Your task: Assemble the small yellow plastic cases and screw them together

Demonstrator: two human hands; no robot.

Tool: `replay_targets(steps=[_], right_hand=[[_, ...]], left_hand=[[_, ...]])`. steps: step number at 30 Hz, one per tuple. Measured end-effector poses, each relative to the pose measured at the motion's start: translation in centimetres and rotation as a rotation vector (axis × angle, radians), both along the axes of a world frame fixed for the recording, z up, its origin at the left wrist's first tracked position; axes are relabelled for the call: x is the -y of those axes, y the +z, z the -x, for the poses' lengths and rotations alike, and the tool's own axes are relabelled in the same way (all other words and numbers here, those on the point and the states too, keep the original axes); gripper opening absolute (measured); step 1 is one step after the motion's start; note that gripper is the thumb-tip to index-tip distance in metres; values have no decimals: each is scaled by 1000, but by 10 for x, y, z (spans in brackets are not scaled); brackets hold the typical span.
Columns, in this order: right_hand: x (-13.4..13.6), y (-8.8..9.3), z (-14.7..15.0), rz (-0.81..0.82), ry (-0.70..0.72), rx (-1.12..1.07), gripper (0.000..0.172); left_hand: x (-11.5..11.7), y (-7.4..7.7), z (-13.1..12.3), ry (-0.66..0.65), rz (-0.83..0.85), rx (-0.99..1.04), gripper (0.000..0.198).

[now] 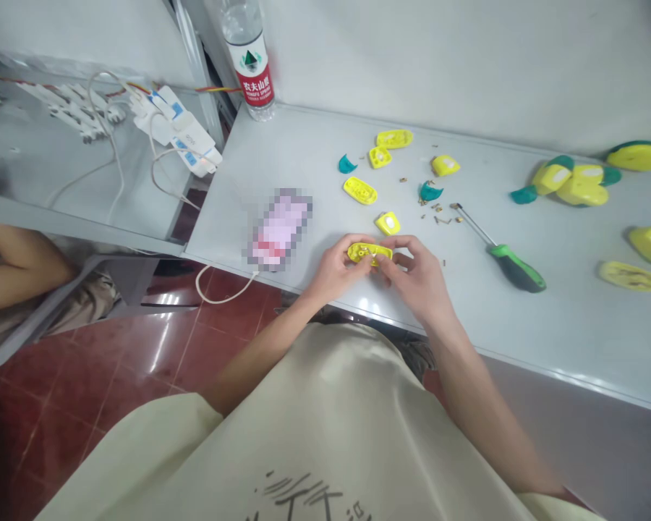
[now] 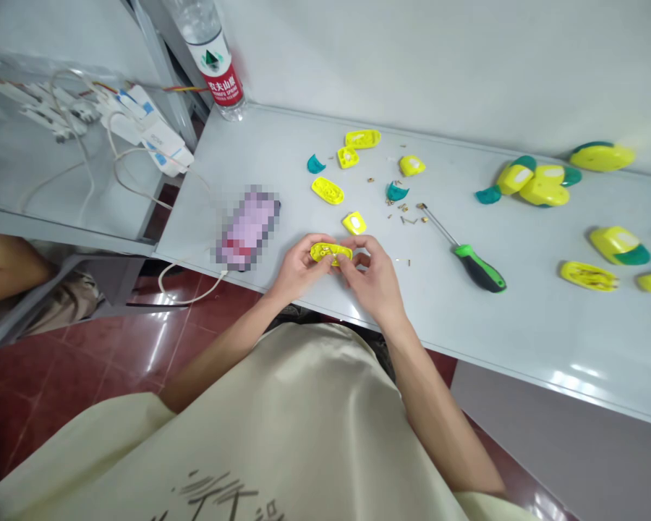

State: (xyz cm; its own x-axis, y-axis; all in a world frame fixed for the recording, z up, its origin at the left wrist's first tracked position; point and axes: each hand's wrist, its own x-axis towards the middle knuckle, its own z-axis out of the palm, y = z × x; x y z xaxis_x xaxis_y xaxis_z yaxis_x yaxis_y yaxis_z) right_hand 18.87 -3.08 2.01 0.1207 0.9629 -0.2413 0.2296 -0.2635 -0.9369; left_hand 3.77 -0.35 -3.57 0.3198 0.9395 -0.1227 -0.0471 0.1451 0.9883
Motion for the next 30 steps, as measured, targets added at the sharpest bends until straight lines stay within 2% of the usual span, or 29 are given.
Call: replay_targets(steps=[12, 17, 25, 28, 30], right_hand=[[1, 1, -1, -14, 39, -14, 25], [1, -1, -2, -23, 38, 19, 21], [1, -1, 1, -52, 52, 75, 20], [-1, 2, -6, -57, 55, 90, 22], [-2, 3, -17, -60, 5, 123, 23]], left_hand=[[-2, 3, 0, -21, 24, -3, 29], [-1, 1, -1, 7, -1, -46, 25], [-3, 3, -3, 35, 61, 0, 25], [-5, 7, -3, 33, 99, 21, 24], [-5, 9, -3, 29, 130, 39, 24]])
